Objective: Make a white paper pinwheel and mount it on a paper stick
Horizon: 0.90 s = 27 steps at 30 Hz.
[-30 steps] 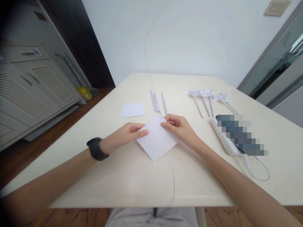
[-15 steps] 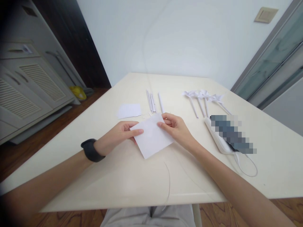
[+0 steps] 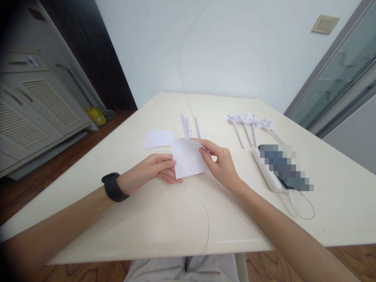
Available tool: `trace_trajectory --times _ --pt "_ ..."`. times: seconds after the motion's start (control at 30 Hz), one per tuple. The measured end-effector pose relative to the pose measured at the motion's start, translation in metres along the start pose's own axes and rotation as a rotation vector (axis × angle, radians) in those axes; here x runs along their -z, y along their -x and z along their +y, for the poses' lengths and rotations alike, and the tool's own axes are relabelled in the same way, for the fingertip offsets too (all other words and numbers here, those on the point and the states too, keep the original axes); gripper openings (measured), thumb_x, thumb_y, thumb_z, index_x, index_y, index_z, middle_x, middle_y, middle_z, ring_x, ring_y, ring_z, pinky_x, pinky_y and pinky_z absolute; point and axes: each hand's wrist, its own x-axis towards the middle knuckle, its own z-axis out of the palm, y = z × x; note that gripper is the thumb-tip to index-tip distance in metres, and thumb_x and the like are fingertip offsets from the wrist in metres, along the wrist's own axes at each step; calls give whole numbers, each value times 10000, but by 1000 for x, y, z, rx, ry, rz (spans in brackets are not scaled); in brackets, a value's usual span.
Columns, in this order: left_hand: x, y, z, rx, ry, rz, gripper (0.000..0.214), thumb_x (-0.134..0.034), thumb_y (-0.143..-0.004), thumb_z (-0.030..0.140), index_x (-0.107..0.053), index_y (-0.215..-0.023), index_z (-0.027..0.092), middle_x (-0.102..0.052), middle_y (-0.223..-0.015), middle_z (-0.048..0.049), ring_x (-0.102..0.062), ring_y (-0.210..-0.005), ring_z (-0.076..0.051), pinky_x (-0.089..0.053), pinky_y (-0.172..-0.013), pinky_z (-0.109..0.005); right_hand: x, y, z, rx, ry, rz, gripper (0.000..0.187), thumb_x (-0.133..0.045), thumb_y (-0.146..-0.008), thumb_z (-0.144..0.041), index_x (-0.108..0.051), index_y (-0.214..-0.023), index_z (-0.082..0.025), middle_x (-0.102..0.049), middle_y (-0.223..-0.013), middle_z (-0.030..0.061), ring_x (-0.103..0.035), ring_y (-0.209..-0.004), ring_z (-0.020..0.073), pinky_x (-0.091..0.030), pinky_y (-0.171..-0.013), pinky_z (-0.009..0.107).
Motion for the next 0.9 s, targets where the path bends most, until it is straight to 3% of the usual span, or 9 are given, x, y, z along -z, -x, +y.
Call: trace_trajectory --times 0.1,0.23,0.4,0.67,0.9 --pt "-2 0 1 8 31 22 239 -530 -812 377 -593 -869 153 -674 -808 -59 -678 -793 -209 -508 -711 -301 0 2 -1 223 199 -160 382 -403 -865 -171 -547 -1200 -285 -479 -1335 2 -469 -1182 209 -373 -977 364" --pt "-4 0 3 0 28 43 196 -541 -800 314 -600 -890 150 -678 -782 -50 -669 -759 -176 -498 -734 -287 0 0 7 434 410 -335 443 -390 -855 -137 -486 -1263 -280 -343 -1430 29 -418 -1233 217 -377 -981 400" --pt "-5 0 3 19 41 67 160 -524 -809 312 -559 -819 156 -662 -733 -27 -675 -734 -174 -496 -692 -267 0 -2 13 459 457 -379 467 -396 -849 -114 -459 -1284 -275 -343 -1430 37 -393 -1251 205 -360 -998 408" --pt "-5 0 1 22 89 19 209 -512 -823 330 -553 -945 166 -677 -831 -46 -687 -740 -188 -517 -741 -310 0 -2 14 488 527 -414 451 -397 -865 -141 -445 -1300 -253 -321 -1441 48 -375 -1264 201 -377 -995 389" --pt "-1 0 0 30 160 16 105 -544 -801 244 -590 -779 153 -642 -691 7 -681 -737 -171 -503 -826 -322 0 -2 14 488 594 -432 450 -388 -867 -135 -447 -1301 -236 -308 -1447 38 -349 -1283 190 -363 -1021 374"
